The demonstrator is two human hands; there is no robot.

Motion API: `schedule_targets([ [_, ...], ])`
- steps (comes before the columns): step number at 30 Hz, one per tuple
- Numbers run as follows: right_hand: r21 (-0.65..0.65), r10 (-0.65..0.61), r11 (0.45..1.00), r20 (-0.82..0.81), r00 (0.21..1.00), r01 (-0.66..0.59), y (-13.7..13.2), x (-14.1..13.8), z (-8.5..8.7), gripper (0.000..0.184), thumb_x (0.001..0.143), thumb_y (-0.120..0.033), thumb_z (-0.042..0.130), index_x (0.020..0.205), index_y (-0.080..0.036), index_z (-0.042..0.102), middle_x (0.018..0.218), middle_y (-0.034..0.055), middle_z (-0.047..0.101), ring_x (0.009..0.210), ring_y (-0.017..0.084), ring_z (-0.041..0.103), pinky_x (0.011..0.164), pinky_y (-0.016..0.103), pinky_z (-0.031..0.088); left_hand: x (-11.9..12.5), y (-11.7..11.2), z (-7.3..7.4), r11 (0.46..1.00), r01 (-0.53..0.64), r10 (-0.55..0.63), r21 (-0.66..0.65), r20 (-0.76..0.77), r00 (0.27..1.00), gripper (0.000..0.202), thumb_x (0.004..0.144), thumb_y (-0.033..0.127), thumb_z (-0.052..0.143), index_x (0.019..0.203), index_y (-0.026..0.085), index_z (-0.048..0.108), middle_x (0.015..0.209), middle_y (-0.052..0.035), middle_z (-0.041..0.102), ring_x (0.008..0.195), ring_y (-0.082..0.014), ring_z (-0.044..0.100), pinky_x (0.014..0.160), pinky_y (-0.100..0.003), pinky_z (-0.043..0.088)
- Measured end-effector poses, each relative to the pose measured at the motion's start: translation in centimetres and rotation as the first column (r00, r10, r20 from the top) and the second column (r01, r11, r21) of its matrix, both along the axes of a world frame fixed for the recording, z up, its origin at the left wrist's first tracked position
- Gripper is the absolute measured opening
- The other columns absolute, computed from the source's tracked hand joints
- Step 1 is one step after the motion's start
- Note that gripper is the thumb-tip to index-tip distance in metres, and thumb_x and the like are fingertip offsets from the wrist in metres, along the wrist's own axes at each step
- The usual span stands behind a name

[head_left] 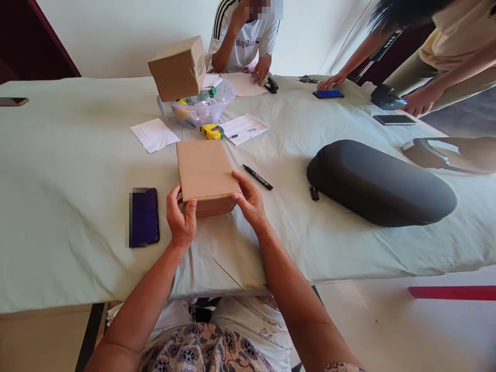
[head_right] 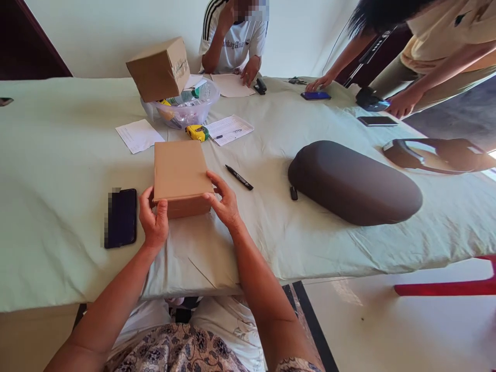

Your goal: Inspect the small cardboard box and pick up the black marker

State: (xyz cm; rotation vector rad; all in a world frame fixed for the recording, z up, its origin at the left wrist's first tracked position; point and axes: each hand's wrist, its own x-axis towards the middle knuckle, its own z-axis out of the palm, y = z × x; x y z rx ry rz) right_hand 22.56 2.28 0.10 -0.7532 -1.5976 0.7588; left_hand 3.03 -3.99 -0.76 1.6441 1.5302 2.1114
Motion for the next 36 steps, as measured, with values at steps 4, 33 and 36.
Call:
schedule_targets([
  [4,0.003,0.002,1.000,0.005,1.000,-0.002,-0.4,0.1,0.2,0.073,0.084,-0.074,0.064,0.141,-0.028,0.060,0.149,0.0088,0.059,0.143,0.033,0.052,0.113,0.049,0.051,-0.2,0.0,0.0,0.999,-0.008,0.009,0.038,-0.017,1.000,0.060,0.099,0.064,0.039,0.126,0.014,0.057,0.123,-0.0170,0.066,0.115,-0.0227,0.065,0.093,-0.033,0.055],
  [33,0.027,-0.018,1.000,0.078,0.997,0.016,-1.5,-0.4,0.4,0.073,0.085,-0.076,0.060,0.139,-0.028,0.061,0.154,0.0095,0.055,0.144,0.031,0.050,0.107,0.046,0.055,-0.7,0.1,0.0,0.996,-0.039,0.033,-0.078,-0.072,0.997,0.101,0.068,0.078,0.075,0.143,0.016,0.045,0.139,-0.0189,0.055,0.131,-0.0314,0.055,0.115,-0.046,0.045],
  [36,0.027,-0.024,0.999,0.089,0.996,0.022,-1.6,-0.4,0.4,0.072,0.086,-0.076,0.058,0.140,-0.029,0.060,0.155,0.0088,0.053,0.145,0.031,0.049,0.107,0.045,0.055,-0.8,0.0,0.1,0.995,0.000,-0.006,-0.100,-0.065,0.998,0.097,0.074,0.077,0.070,0.145,0.017,0.043,0.142,-0.0192,0.054,0.136,-0.0313,0.052,0.118,-0.046,0.043],
])
